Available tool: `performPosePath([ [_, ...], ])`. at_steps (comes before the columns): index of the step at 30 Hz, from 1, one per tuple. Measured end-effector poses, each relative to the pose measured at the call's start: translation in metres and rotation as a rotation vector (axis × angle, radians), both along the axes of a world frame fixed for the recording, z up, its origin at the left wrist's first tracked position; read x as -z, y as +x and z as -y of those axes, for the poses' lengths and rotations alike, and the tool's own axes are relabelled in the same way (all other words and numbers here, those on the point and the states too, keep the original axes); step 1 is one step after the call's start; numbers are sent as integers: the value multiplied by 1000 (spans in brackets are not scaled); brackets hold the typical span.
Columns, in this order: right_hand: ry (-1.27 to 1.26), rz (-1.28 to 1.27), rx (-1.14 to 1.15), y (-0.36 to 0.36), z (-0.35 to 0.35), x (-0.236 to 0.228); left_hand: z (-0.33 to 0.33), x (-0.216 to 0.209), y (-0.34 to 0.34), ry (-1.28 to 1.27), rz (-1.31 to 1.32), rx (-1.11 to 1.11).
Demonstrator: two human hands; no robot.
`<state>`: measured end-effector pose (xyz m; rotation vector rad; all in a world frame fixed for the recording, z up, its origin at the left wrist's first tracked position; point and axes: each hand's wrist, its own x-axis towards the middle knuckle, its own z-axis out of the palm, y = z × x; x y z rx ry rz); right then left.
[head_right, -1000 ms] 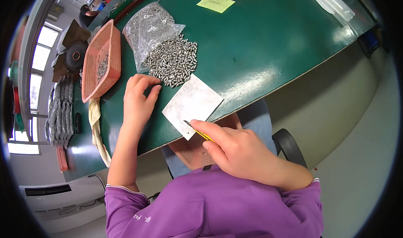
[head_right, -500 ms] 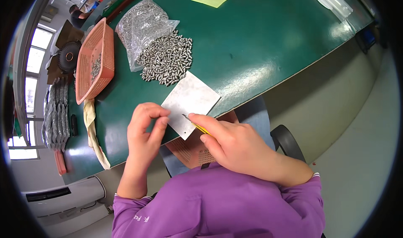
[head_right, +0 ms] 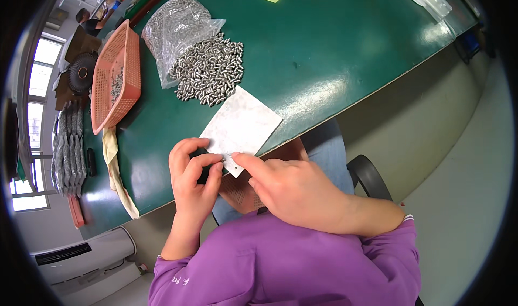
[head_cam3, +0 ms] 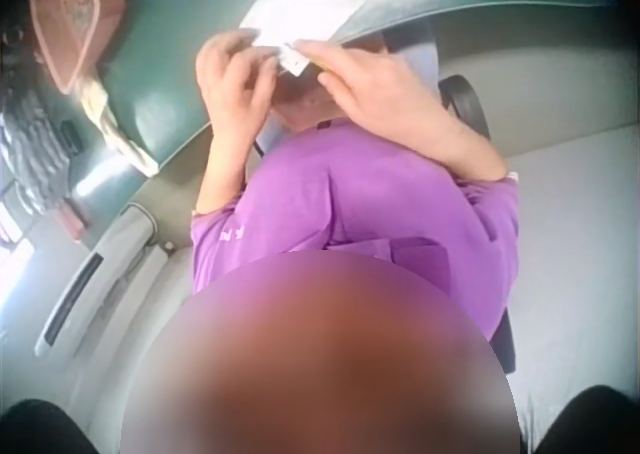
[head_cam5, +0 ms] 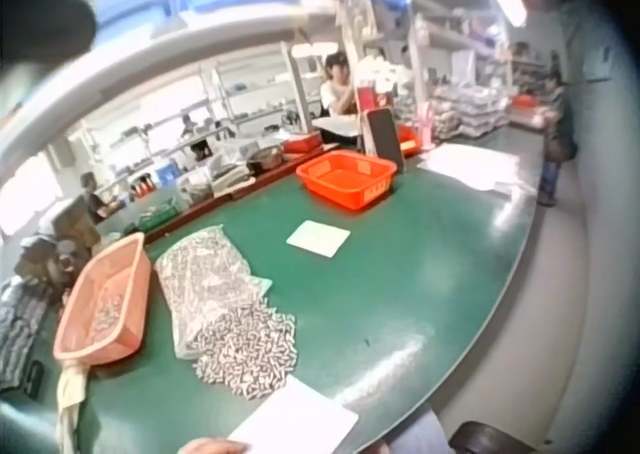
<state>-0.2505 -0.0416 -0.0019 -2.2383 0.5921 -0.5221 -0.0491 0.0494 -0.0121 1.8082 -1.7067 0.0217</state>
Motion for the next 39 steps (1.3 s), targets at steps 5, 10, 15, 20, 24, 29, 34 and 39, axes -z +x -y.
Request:
performPosePath([
  [5, -32, -22, -26, 1, -4, 1, 1, -1, -1, 9, -53, -7],
  [10, -41, -53, -30, 1, -6, 2, 3, 1, -1, 1, -80, -7],
  [15, -19, -58, -39, 3, -6, 1, 4, 1, 1, -9, -85, -1],
  [20, 2, -82, -64, 4, 0, -9, 6, 2, 3, -15, -95, 22],
  [24, -61, -240, -120, 8, 2, -20, 5, 2, 3, -5, -116, 19],
  [29, 111, -65, -38, 2, 2, -3, -3, 2, 3, -6, -66, 62],
  [34, 192, 187, 88, -15, 14, 0, -7, -26, 3, 188, -131, 248],
  [39, 162, 230, 56, -15, 12, 5, 45, -23, 29, 48, 35, 18],
])
